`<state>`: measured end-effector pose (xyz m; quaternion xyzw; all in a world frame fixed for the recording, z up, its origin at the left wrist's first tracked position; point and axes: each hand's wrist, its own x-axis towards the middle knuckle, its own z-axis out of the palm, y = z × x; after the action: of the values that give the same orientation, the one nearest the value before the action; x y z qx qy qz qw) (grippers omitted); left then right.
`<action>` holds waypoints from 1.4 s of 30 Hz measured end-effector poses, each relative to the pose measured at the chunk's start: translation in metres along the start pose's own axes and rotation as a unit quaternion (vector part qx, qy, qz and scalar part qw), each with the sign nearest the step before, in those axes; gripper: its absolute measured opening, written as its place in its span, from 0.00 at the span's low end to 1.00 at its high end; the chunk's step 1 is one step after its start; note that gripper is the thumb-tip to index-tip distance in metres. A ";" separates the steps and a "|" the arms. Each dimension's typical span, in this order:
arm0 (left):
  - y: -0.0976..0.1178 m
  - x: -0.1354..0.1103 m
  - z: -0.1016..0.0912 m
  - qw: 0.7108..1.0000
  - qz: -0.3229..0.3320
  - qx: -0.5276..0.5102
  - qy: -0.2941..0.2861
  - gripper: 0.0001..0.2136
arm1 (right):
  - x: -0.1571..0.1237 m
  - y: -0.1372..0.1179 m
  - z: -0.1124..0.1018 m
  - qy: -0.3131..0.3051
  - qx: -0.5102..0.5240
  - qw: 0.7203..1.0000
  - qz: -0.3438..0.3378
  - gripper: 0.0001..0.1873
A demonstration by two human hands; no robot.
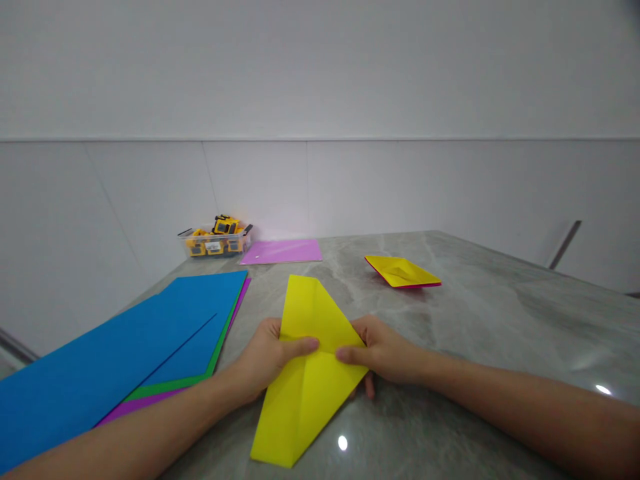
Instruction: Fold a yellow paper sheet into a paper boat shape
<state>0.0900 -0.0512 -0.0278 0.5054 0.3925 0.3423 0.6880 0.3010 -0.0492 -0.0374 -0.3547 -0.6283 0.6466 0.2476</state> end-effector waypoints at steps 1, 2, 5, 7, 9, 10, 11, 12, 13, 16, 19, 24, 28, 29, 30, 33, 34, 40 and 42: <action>-0.001 0.001 0.000 1.000 0.010 0.006 0.010 0.12 | 0.000 0.000 0.001 0.015 -0.016 1.000 -0.002 0.21; -0.001 0.001 0.000 1.000 0.019 0.012 0.018 0.13 | 0.000 0.000 0.002 0.029 -0.030 0.999 -0.003 0.21; -0.001 0.002 0.001 0.999 0.025 0.023 0.042 0.15 | 0.001 0.003 0.002 0.047 -0.044 0.998 -0.011 0.22; -0.001 0.003 0.000 0.998 0.018 0.028 0.054 0.17 | 0.003 0.005 -0.001 0.034 -0.033 0.999 -0.014 0.24; 0.000 0.003 -0.001 0.998 0.012 0.021 0.057 0.18 | 0.004 0.006 -0.005 0.019 -0.018 1.000 -0.017 0.27; 0.000 0.003 -0.002 0.998 0.011 0.011 0.056 0.19 | 0.005 0.006 -0.006 0.018 -0.011 1.000 -0.020 0.28; 0.000 0.003 -0.003 0.998 0.010 -0.003 0.057 0.20 | 0.005 0.006 -0.007 0.021 -0.006 0.999 -0.025 0.28; 0.000 0.004 -0.004 0.998 0.008 -0.020 0.059 0.19 | 0.006 0.006 -0.008 0.028 -0.003 0.999 -0.029 0.29; 0.000 0.004 -0.005 0.998 0.008 -0.037 0.058 0.19 | 0.006 0.006 -0.008 0.034 -0.005 0.999 -0.031 0.29; -0.002 0.006 -0.006 0.998 0.015 -0.048 0.032 0.20 | 0.007 0.005 -0.009 0.061 -0.043 0.997 -0.028 0.28; -0.005 0.007 -0.007 0.990 0.089 0.066 0.087 0.31 | 0.007 0.004 -0.011 0.097 -0.134 0.986 -0.034 0.26; -0.009 0.003 -0.015 0.827 0.302 0.467 0.078 0.31 | 0.006 0.002 -0.010 0.204 -0.453 0.865 -0.073 0.20; -0.009 0.001 -0.016 0.774 0.220 0.579 -0.129 0.24 | 0.005 0.004 -0.001 0.205 -0.579 0.782 -0.105 0.21; -0.009 0.001 -0.015 0.776 0.203 0.581 -0.136 0.25 | 0.004 0.004 0.001 0.174 -0.591 0.779 -0.114 0.22; -0.009 0.002 -0.015 0.777 0.194 0.582 -0.137 0.26 | 0.004 0.005 0.003 0.139 -0.596 0.782 -0.117 0.24; -0.008 0.003 -0.014 0.770 0.188 0.594 -0.137 0.28 | 0.002 0.005 0.006 0.060 -0.586 0.802 -0.099 0.31; -0.008 0.004 -0.013 0.766 0.188 0.599 -0.140 0.29 | 0.002 0.005 0.007 0.053 -0.582 0.806 -0.096 0.32; -0.006 0.005 -0.012 0.764 0.272 0.576 -0.100 0.23 | 0.000 -0.001 0.002 0.045 -0.576 0.795 -0.185 0.22; -0.003 0.002 -0.009 0.753 0.318 0.570 -0.085 0.18 | 0.001 0.000 -0.006 0.050 -0.587 0.786 -0.188 0.19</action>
<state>0.0830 -0.0462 -0.0327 0.9266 0.2716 0.2098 0.1538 0.3045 -0.0448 -0.0369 -0.3384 -0.9275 0.0754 0.1395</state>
